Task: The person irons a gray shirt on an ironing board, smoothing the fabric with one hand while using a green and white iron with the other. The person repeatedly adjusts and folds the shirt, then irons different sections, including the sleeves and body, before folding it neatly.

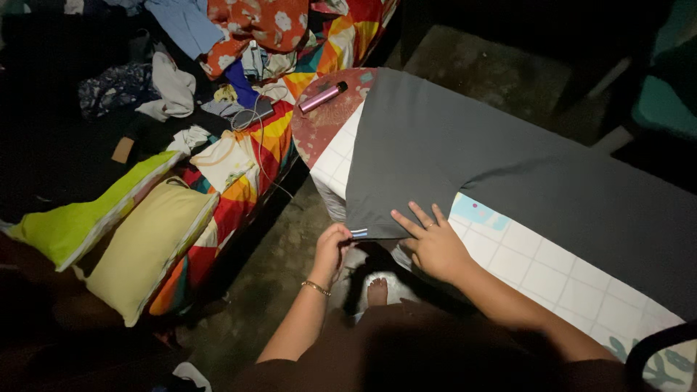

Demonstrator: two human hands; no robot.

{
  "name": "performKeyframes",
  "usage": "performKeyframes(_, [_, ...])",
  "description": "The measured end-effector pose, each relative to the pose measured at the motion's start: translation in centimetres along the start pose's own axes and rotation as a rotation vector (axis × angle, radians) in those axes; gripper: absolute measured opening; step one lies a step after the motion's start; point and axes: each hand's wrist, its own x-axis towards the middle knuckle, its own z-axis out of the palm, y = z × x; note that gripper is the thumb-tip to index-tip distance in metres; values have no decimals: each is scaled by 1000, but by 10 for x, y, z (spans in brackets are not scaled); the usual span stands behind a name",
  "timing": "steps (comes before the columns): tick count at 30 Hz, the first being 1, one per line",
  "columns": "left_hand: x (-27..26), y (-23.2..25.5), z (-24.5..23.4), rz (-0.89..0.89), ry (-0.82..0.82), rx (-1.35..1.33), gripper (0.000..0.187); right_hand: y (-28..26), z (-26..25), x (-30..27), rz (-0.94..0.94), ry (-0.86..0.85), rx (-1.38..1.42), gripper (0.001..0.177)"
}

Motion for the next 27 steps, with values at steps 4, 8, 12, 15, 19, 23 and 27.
performKeyframes(4, [11,26,34,61,74,152,18,-2,-2,1,-9,-39,-86,23])
performKeyframes(8, [29,59,61,170,-4,597,40,-3,-6,0,-15,-22,13,23])
performKeyframes(12, [26,76,61,-18,-59,539,45,-2,-11,-2,0,-43,114,27])
performKeyframes(15, [21,79,56,94,-75,698,57,2,-12,-2,6,-37,241,26])
performKeyframes(19, [21,75,55,144,-25,610,65,9,-6,-3,8,6,393,25])
performKeyframes(23, [19,76,60,213,-6,844,69,18,1,-5,25,92,524,18])
performKeyframes(27, [10,88,72,378,-76,1016,74,20,7,8,250,129,554,32])
